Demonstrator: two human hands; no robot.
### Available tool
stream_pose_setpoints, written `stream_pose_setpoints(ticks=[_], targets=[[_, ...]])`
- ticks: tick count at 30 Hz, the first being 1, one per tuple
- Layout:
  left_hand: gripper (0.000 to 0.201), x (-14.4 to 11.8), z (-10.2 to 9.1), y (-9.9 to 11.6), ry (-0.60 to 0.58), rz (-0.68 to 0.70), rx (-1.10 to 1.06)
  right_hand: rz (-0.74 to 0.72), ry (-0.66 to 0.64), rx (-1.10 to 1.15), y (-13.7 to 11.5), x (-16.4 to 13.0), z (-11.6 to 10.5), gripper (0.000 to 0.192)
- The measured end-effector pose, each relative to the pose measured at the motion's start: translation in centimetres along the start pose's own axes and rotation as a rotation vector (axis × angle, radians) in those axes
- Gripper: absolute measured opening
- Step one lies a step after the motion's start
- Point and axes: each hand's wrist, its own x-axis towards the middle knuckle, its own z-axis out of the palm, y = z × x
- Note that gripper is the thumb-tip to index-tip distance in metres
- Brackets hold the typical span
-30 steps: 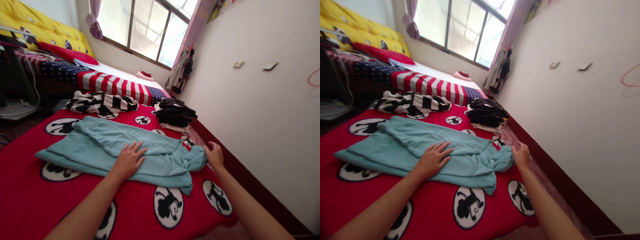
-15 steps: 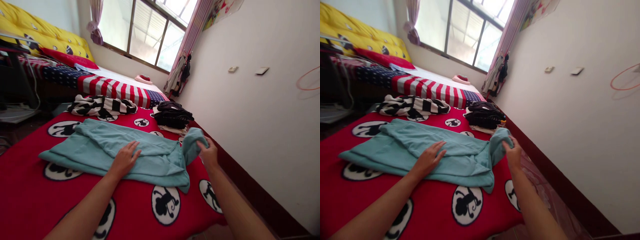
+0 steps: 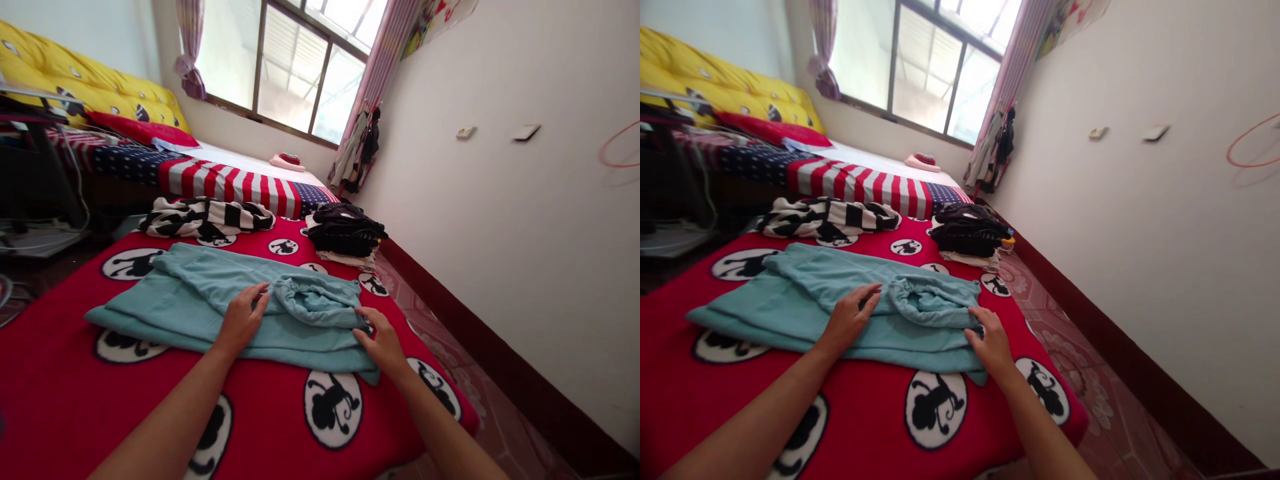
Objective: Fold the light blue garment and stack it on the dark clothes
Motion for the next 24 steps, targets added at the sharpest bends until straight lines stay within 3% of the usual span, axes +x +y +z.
stream_pose_setpoints(ticks=[4, 8, 10, 14, 18, 21, 24], targets=[[0.037, -0.4, 0.0, 0.4, -0.042, 0.116, 0.116, -0.071, -0.034, -0.071, -0.4, 0.1, 0.0, 0.047], [0.042, -1.3, 0.4, 2.5, -0.057, 0.32, 0.252, -0.126, -0.04, -0.139, -0.7, 0.8, -0.2, 0.022], [0.047, -1.7, 1.1, 4.2, -0.144, 0.439, 0.285, -0.15, -0.052, -0.097, -0.8, 1.0, -0.4, 0.013], [0.069, -1.0, 3.2, 7.4, -0.358, 0.61, 0.344, -0.143, -0.137, 0.023, -0.9, 1.3, -1.1, 0.02], [0.082, 1.4, 5.1, 9.6, -0.564, 0.58, 0.435, -0.085, -0.207, 0.043, -1.1, 2.0, -2.0, 0.013], [0.055, 3.5, 5.4, 10.7, -0.723, 0.524, 0.495, -0.098, -0.304, 0.073, -1.1, 2.8, -2.5, 0.012], [0.033, 5.2, 4.9, 11.4, -0.824, 0.455, 0.492, -0.145, -0.394, 0.027, -1.1, 3.4, -2.5, 0.036]])
